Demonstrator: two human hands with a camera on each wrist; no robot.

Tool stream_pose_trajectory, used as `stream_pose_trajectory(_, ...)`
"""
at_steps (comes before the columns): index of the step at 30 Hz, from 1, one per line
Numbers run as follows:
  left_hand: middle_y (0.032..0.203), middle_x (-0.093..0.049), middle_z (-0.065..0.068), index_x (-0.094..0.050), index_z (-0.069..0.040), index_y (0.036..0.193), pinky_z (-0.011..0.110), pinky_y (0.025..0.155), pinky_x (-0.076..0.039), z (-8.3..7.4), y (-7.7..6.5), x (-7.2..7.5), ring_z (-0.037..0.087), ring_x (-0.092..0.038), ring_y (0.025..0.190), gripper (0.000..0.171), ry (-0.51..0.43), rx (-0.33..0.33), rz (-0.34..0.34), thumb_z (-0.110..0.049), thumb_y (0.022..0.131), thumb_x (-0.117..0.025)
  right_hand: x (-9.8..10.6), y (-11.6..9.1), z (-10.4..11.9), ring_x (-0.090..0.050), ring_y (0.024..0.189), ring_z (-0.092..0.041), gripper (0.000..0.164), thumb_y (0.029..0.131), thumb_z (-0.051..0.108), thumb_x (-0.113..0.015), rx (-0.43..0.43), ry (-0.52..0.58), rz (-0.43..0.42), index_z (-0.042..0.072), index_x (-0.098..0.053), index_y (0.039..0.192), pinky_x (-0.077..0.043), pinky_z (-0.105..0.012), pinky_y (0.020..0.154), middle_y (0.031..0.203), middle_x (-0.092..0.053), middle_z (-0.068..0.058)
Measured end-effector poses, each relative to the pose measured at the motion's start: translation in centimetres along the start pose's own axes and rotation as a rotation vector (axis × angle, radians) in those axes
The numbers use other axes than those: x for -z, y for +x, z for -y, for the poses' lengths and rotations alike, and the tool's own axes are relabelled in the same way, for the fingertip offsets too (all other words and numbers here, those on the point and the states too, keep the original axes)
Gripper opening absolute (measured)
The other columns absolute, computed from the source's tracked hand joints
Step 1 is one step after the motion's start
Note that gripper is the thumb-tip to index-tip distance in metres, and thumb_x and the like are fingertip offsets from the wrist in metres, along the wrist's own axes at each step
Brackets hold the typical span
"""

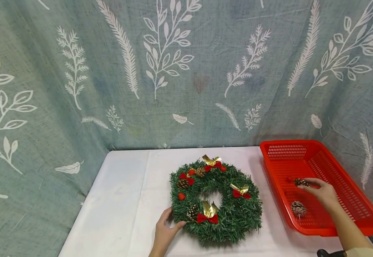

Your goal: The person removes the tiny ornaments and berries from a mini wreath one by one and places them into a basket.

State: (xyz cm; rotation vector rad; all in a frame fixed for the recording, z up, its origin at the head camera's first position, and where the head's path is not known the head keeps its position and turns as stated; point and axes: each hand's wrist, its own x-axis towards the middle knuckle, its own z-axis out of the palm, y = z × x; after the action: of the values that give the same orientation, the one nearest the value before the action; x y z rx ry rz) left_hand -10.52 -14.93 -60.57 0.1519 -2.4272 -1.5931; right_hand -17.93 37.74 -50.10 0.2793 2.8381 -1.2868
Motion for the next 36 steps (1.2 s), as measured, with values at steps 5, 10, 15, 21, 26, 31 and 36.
stream_pose_trajectory(5, 0.123, -0.06, 0.003, -0.059, -0.006, 0.126, 0.038, 0.099, -0.046, -0.1, 0.1, -0.1, 0.023, -0.055, 0.116, 0.064, 0.02, 0.033, 0.006, -0.024, 0.07, -0.084, -0.3, 0.5, -0.6, -0.044, 0.075, 0.013, 0.06, 0.083, 0.032, -0.074, 0.038, -0.037, 0.047, -0.012, -0.057, 0.119, -0.046, -0.019, 0.062, 0.095, -0.065, 0.004)
stream_pose_trajectory(10, 0.122, -0.061, 0.005, -0.059, -0.004, 0.125, 0.037, 0.098, -0.047, -0.1, 0.1, -0.2, 0.022, -0.055, 0.114, 0.063, 0.031, 0.021, -0.004, -0.021, 0.069, -0.085, -0.7, 0.8, -0.9, -0.048, 0.075, 0.01, 0.057, 0.083, 0.03, -0.074, 0.071, -0.075, 0.074, -0.013, -0.058, 0.117, -0.048, -0.019, 0.062, 0.101, -0.067, -0.021)
stream_pose_trajectory(15, 0.121, -0.061, 0.003, -0.061, -0.005, 0.123, 0.037, 0.097, -0.049, -0.1, -0.1, 0.0, 0.02, -0.056, 0.113, 0.063, 0.01, -0.015, -0.009, -0.027, 0.069, -0.085, -1.0, 0.9, -0.9, -0.058, 0.083, -0.012, 0.053, 0.083, 0.028, -0.074, 0.081, -0.13, 0.084, -0.012, -0.06, 0.115, -0.049, -0.022, 0.063, 0.104, -0.065, -0.026)
stream_pose_trajectory(21, 0.119, -0.062, 0.001, -0.062, -0.006, 0.122, 0.037, 0.096, -0.049, -0.2, 0.0, 0.0, 0.019, -0.057, 0.111, 0.062, 0.014, -0.03, -0.018, -0.027, 0.068, -0.085, -1.2, 1.0, -1.0, -0.061, 0.088, -0.032, 0.047, 0.08, 0.022, -0.076, 0.098, -0.184, 0.077, -0.013, -0.062, 0.109, -0.048, -0.029, 0.065, 0.099, -0.066, -0.026)
stream_pose_trajectory(26, 0.118, -0.063, 0.001, -0.062, -0.005, 0.121, 0.033, 0.096, -0.049, -0.1, 0.0, -0.1, 0.018, -0.057, 0.111, 0.062, 0.016, -0.05, -0.029, -0.025, 0.067, -0.086, -1.1, 1.1, -0.9, -0.061, 0.087, -0.037, 0.047, 0.079, 0.02, -0.078, 0.091, -0.199, 0.086, -0.014, -0.062, 0.106, -0.05, -0.031, 0.065, 0.095, -0.066, -0.027)
stream_pose_trajectory(31, 0.117, -0.063, 0.002, -0.063, -0.004, 0.12, 0.028, 0.093, -0.05, 0.0, 0.1, -0.1, 0.016, -0.058, 0.11, 0.062, 0.017, -0.078, -0.041, -0.024, 0.066, -0.086, -1.1, 1.2, -0.8, -0.06, 0.089, -0.039, 0.047, 0.079, 0.019, -0.077, 0.082, -0.202, 0.105, -0.015, -0.061, 0.107, -0.05, -0.03, 0.065, 0.096, -0.066, -0.027)
stream_pose_trajectory(36, 0.117, -0.064, 0.002, -0.063, -0.004, 0.12, 0.023, 0.093, -0.049, 0.2, 0.0, -0.2, 0.013, -0.058, 0.109, 0.061, 0.005, -0.094, -0.045, -0.022, 0.066, -0.087, -1.2, 1.3, -1.2, -0.061, 0.089, -0.038, 0.048, 0.079, 0.021, -0.078, 0.083, -0.207, 0.116, -0.014, -0.062, 0.107, -0.05, -0.03, 0.065, 0.097, -0.066, -0.027)
